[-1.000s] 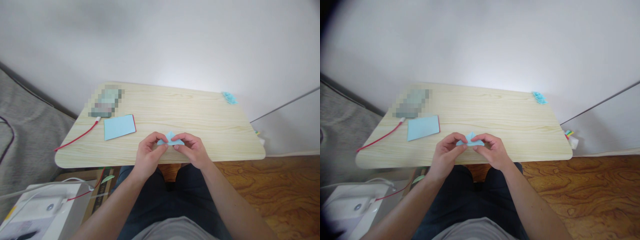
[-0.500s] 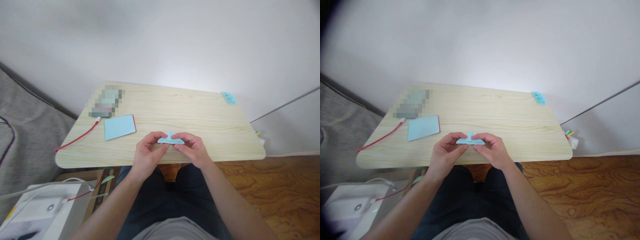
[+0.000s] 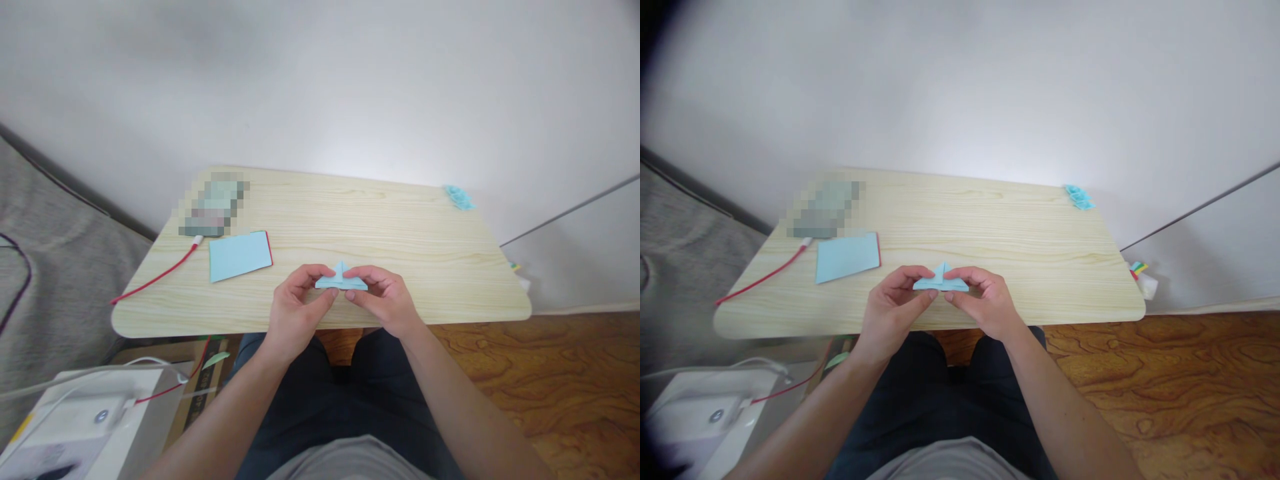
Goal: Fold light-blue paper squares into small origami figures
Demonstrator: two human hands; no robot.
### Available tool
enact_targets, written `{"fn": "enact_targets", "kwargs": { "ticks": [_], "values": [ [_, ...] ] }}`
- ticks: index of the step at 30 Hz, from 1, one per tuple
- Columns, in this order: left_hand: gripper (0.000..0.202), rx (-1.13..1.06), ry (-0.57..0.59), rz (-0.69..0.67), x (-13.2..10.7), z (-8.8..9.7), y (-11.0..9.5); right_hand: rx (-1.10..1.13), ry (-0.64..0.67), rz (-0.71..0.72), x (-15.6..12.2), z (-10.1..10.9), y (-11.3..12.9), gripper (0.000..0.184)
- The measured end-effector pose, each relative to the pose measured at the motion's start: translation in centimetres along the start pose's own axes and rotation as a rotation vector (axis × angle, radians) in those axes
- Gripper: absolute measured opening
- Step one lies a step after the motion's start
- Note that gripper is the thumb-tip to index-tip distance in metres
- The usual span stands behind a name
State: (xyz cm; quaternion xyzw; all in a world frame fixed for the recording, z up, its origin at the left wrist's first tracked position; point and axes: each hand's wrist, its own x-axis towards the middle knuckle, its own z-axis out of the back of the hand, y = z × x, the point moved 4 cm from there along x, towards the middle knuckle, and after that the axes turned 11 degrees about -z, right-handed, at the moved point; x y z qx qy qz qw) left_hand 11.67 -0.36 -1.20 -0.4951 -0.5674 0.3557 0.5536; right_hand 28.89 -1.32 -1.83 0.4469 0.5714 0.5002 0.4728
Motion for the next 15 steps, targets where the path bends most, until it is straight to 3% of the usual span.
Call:
{"fn": "enact_targets", "kwargs": {
  "ticks": [7,15],
  "values": [
    [0.011,0.029,-0.039,0.002,0.17,-0.13,0.12,-0.021,-0.042,0.019,-0.15,-0.42,-0.12,0.029],
    [0.011,0.093,0.009,-0.017,0.26,-0.4,-0.1,-0.034,-0.052,0.002,-0.55,-0.27,0.12,0.024]
  ]
}}
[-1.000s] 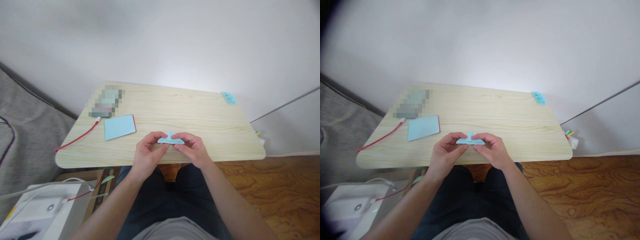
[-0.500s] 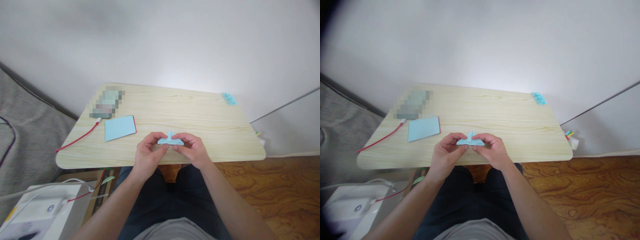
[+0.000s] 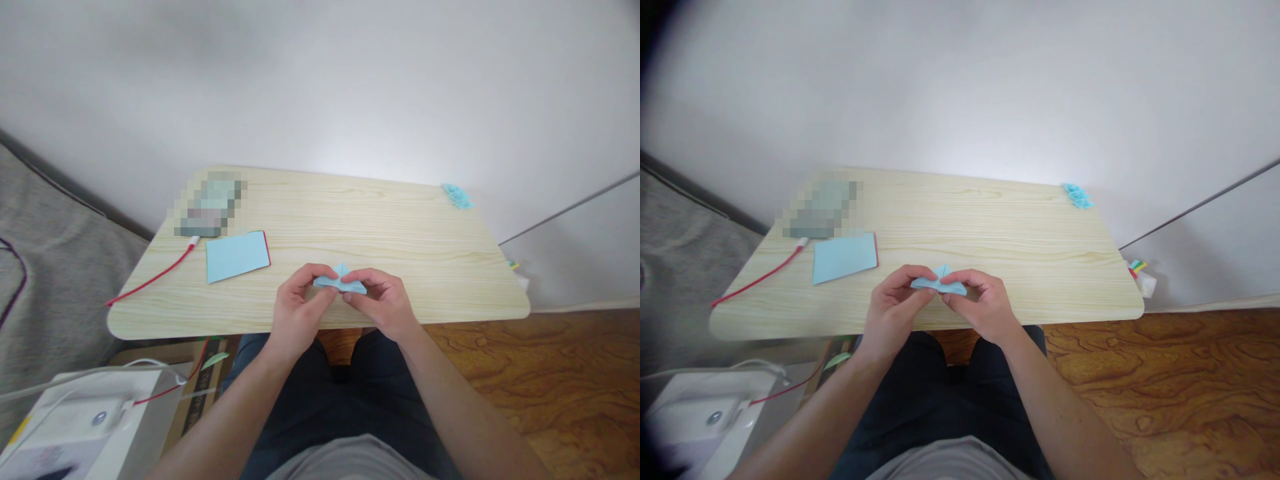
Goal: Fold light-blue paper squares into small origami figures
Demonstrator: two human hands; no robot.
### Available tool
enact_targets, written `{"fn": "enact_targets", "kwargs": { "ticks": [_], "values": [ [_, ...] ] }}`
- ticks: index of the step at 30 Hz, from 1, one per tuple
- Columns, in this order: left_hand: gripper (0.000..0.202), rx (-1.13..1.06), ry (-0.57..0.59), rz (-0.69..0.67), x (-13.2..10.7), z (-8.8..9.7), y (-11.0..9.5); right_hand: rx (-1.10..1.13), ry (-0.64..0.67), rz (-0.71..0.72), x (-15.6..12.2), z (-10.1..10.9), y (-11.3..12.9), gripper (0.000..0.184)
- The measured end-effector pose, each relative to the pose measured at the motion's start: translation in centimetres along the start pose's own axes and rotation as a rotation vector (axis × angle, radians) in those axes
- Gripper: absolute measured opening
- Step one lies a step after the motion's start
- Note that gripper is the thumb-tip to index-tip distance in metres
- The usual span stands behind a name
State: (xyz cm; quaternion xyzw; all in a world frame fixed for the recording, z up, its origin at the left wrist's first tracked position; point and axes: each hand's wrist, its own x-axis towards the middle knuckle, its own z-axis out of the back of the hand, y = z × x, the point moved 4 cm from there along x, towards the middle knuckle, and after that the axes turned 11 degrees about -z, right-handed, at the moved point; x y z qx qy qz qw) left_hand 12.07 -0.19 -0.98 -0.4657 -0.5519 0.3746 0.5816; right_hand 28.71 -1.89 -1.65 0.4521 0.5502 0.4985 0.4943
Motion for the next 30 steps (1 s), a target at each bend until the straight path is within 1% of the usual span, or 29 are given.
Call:
{"fn": "enact_targets", "kwargs": {
  "ticks": [4,9,14,21,24,30],
  "values": [
    [0.013,0.049,0.054,-0.01,-0.23,0.07,-0.03,-0.021,0.011,0.013,-0.13,0.21,0.21,0.022],
    [0.014,0.044,0.039,-0.022,-0.37,0.34,0.02,0.0,0.013,0.039,-0.07,0.34,0.27,0.02],
    [0.013,0.034,0.036,-0.029,-0.43,0.47,-0.06,-0.039,-0.021,0.012,-0.16,0.46,0.37,0.018],
    [0.012,0.021,0.107,-0.071,-0.22,0.46,-0.69,-0.062,-0.054,0.021,-0.11,0.51,0.23,0.016],
    [0.009,0.032,0.094,-0.078,-0.17,0.58,-0.58,-0.024,-0.038,0.015,0.0,0.33,0.05,0.016],
    [0.012,0.022,0.048,-0.014,-0.36,0.76,0.05,-0.036,-0.049,-0.019,0.04,0.18,0.0,0.018]
  ]
}}
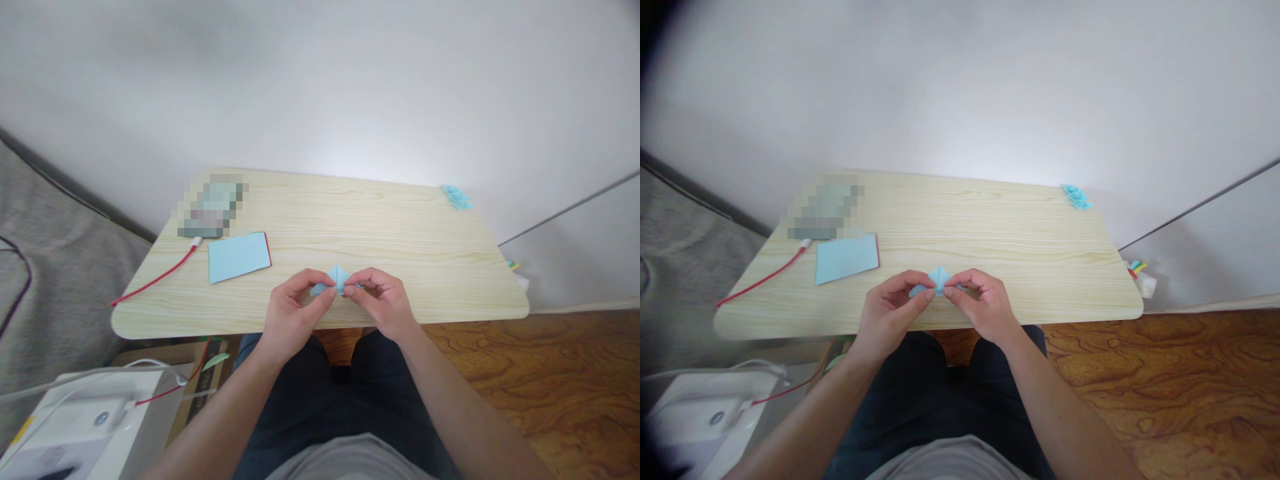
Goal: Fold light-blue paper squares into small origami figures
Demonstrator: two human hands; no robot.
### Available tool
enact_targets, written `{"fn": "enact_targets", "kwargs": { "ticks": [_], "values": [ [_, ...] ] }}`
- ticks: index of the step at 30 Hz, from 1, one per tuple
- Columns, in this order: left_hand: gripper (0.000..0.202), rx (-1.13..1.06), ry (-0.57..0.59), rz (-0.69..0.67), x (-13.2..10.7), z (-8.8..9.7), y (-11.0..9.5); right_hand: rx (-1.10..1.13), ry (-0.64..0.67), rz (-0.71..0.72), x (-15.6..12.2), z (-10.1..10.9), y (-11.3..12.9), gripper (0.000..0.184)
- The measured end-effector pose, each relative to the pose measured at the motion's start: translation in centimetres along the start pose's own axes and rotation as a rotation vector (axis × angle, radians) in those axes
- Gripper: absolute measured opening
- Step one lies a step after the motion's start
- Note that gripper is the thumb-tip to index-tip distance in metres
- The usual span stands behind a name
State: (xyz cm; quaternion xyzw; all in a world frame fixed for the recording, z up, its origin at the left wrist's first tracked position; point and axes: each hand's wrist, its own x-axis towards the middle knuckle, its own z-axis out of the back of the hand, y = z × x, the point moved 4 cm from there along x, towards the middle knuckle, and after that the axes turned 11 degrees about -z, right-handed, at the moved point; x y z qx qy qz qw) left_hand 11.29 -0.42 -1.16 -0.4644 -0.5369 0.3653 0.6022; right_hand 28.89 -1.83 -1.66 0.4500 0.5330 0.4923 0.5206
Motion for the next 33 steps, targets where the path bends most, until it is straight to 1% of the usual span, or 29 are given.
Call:
{"fn": "enact_targets", "kwargs": {
  "ticks": [3,9,16,21,25,27,31,33],
  "values": [
    [0.018,-0.012,-0.019,0.016,-0.08,-0.04,0.05,-0.012,-0.005,0.001,-0.09,0.0,0.09,0.018],
    [0.011,0.011,-0.055,-0.017,0.01,-0.11,-0.08,-0.019,-0.006,-0.016,-0.09,-0.02,-0.04,0.018],
    [0.013,0.029,-0.084,-0.006,-0.05,-0.11,0.05,-0.021,-0.026,-0.043,-0.01,-0.04,-0.22,0.021],
    [0.02,-0.003,-0.086,0.006,-0.11,0.13,0.4,0.028,-0.023,-0.043,-0.07,-0.1,-0.19,0.025],
    [0.024,-0.024,-0.075,0.028,-0.08,0.17,0.44,0.089,0.033,-0.085,-0.1,-0.32,-0.2,0.035],
    [0.025,-0.054,-0.063,0.037,-0.05,0.11,0.39,0.081,0.037,-0.09,-0.12,-0.34,-0.17,0.036],
    [0.032,-0.113,0.007,0.065,0.01,-0.04,0.33,0.065,0.05,-0.082,-0.17,-0.36,-0.12,0.036],
    [0.025,-0.078,0.06,0.068,0.07,-0.03,0.26,0.065,0.058,-0.078,-0.2,-0.34,-0.1,0.034]
  ]
}}
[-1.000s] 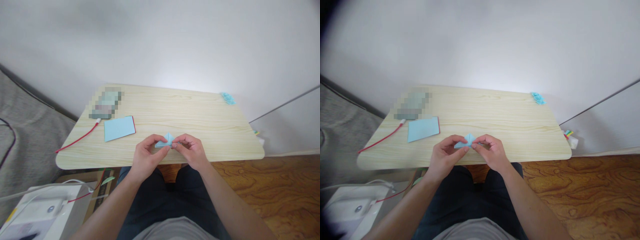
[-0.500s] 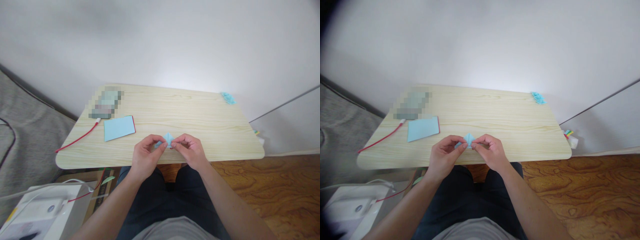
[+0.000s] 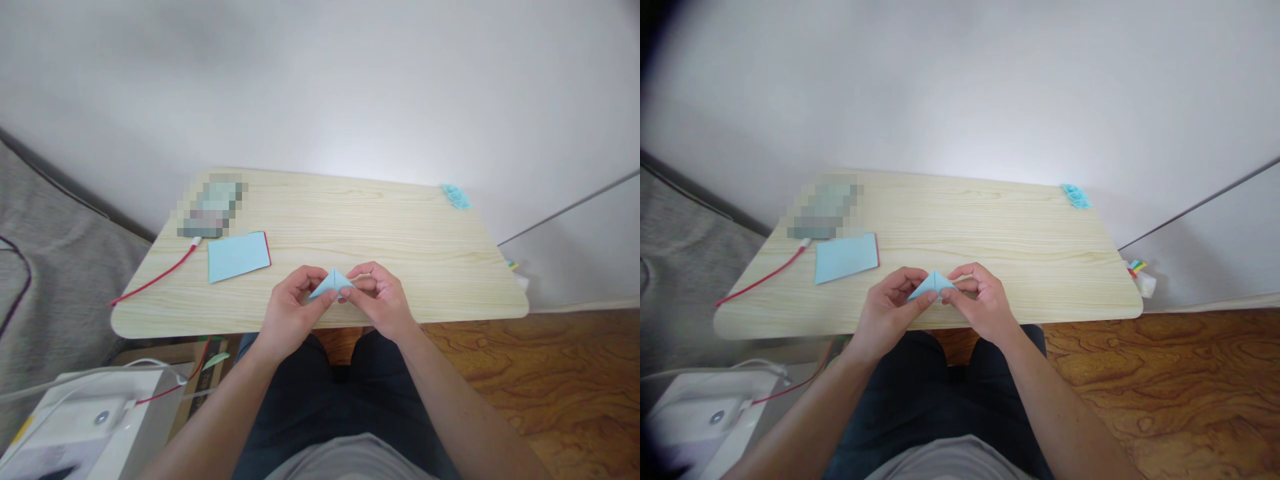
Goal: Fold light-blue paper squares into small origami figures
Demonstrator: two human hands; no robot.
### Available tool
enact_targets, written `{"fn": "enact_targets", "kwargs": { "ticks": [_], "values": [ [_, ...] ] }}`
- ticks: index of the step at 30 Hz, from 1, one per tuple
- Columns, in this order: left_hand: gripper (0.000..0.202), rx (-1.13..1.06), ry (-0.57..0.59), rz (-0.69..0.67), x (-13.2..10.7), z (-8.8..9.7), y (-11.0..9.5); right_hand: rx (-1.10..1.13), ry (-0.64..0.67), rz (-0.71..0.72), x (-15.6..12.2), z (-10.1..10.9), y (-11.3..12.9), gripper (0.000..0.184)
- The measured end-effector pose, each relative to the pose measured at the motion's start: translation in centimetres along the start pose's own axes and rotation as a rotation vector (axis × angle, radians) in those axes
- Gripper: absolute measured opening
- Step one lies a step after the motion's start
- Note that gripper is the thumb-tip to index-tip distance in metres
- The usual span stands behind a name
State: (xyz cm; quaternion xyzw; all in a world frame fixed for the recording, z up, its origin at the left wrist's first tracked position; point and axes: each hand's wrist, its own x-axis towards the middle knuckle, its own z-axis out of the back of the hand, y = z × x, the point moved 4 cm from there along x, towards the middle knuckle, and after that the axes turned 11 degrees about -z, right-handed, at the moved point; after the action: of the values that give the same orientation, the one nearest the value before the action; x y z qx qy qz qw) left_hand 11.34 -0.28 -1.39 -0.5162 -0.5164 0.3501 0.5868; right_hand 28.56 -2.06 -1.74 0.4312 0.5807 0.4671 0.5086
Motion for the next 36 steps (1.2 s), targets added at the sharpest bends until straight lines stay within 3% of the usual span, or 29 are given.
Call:
{"fn": "enact_targets", "kwargs": {
  "ticks": [4,11,22,36],
  "values": [
    [0.014,0.071,0.093,0.023,0.2,0.2,-0.2,0.004,0.005,0.004,0.0,0.3,-0.1,0.032],
    [0.017,0.033,0.119,0.091,0.6,0.8,-0.4,-0.184,-0.059,0.056,0.2,1.0,0.2,0.021],
    [0.023,0.154,0.125,0.097,0.5,1.0,-0.8,-0.109,-0.077,0.019,0.2,1.3,0.5,0.025],
    [0.022,0.136,0.203,0.08,0.3,0.6,-0.3,-0.279,0.004,-0.038,0.1,0.5,0.6,0.029]
  ]
}}
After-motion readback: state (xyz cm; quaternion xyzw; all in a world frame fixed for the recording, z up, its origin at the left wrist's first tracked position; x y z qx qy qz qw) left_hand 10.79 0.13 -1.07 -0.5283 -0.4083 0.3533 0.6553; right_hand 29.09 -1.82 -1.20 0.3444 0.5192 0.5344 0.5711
